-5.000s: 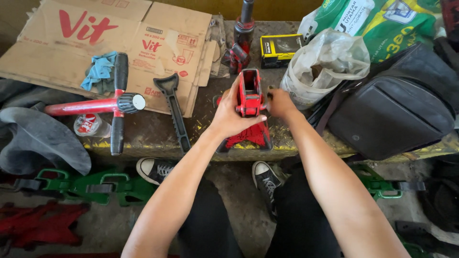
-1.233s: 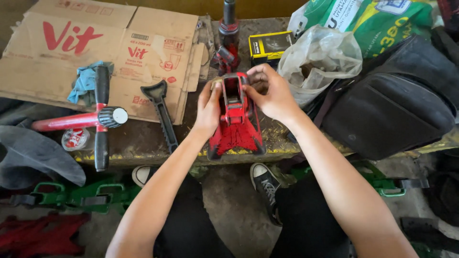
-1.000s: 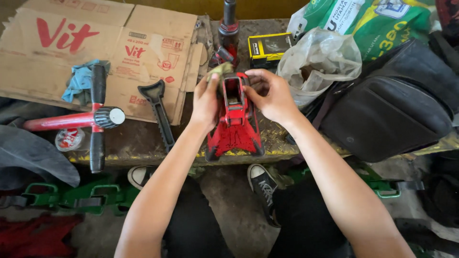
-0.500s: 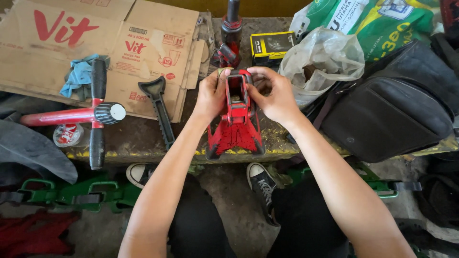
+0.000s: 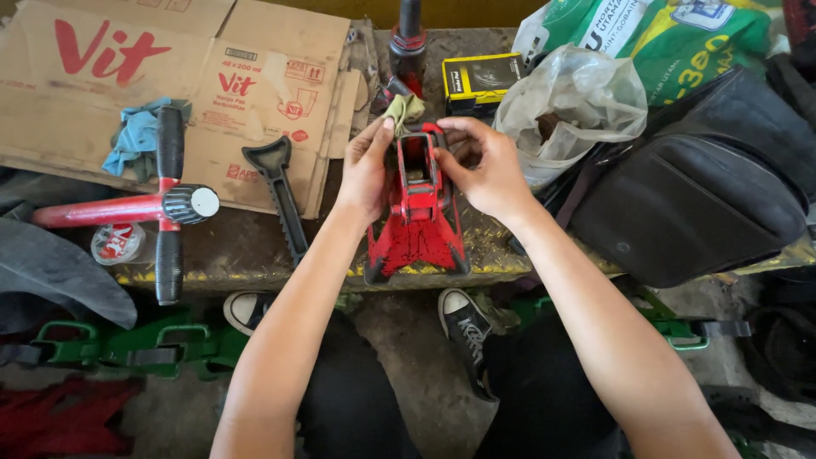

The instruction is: Clean and inspect a red mechanical jack stand using a cloth.

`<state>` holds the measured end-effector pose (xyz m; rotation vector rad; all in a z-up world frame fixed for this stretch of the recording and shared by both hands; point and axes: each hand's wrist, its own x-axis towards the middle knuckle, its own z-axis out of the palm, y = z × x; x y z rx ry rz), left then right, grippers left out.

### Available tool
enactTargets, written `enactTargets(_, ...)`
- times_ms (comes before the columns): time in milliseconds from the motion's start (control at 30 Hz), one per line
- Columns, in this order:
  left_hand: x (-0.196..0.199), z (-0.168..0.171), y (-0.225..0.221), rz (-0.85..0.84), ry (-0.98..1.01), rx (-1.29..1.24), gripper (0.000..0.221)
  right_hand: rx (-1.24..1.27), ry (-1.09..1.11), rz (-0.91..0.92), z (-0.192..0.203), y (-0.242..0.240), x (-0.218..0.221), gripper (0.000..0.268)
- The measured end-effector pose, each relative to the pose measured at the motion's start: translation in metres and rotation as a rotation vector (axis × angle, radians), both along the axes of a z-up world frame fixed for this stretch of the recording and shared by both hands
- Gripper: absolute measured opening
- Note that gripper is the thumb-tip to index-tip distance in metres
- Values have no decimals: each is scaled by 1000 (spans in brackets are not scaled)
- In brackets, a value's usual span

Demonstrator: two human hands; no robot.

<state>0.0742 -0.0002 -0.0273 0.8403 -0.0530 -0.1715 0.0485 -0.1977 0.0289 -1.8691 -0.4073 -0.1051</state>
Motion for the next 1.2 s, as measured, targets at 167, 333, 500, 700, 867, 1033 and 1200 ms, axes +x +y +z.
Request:
enactTargets(167,2,8,3,-29,28,-18,32,7,-8,-2,2,1,-1,33)
enactTargets(333,1,-2,9,-33,80,44,28,23,-3,5,-3,-2,1,34)
enactTargets(500,6,-43,12,38,-194,534,27,34,10,29,-11,-5,4,32)
enactTargets(700,-32,-8,11,106,-357,747,30,37,20,22,-9,-1,3,31)
enactTargets(867,-66,2,4,264,-411,845,34,76,38,36,-11,-3,2,31)
enactTargets(1033,-106,-8,5,367,-631,951,47,92,69,42,-18,-2,8,29)
enactTargets(1200,-150,-27,9,241,-665,1249,60,55,98,-3,-20,2,11,24)
